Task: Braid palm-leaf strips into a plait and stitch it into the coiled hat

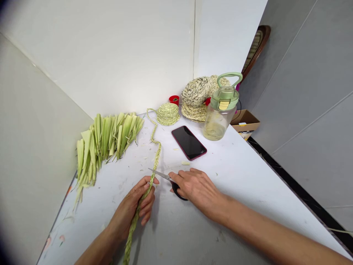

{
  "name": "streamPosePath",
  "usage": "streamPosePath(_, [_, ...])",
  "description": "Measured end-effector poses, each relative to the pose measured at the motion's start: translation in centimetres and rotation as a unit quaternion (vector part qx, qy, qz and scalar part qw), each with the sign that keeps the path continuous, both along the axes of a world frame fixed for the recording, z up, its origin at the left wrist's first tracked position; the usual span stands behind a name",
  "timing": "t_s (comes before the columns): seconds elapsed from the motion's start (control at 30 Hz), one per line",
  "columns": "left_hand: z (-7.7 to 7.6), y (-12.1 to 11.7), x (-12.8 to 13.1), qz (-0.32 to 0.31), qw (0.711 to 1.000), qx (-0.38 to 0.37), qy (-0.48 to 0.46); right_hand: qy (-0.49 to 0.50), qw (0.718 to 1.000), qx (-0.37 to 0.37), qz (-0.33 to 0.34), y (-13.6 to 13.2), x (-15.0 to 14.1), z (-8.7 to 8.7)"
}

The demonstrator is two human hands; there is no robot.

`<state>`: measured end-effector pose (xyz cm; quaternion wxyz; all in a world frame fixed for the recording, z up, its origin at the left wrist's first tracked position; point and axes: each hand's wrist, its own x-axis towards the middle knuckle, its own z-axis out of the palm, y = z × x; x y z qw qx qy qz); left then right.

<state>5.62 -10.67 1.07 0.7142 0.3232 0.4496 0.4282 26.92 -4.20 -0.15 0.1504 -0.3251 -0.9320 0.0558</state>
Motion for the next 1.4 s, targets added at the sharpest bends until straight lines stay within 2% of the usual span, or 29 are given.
streamPosePath(0.17, [-0.2,0.0,0.0,0.027,1.000,0.010,0.013,0.029,0.999,-0.027,-0.015,0.0,0.2,-0.1])
streamPosePath(0.33, [-0.1,0.1,-0.1,0.087,0.996,-0.007,-0.036,0.058,0.998,-0.024,-0.014,-0.5,-0.1,0.1])
streamPosePath(0.67, [0.6,-0.1,0.1,0.017,0.991,-0.042,-0.125,0.052,0.998,0.015,-0.028,-0.6,-0.4,-0.4])
streamPosePath(0.9, [0.4,-0.3,-0.1,0.012,0.993,-0.032,-0.114,0.016,1.000,0.003,0.017,-0.3,-0.3,0.0])
streamPosePath(1.17, [-0.1,-0.3,0.5,0.080,0.996,0.006,-0.036,0.036,0.999,0.018,-0.005,0.0,0.1,-0.6])
streamPosePath(1.4, [0.8,0.2,-0.5,0.105,0.979,-0.073,-0.159,0.040,0.998,0.017,-0.049,0.7,0.3,-1.2])
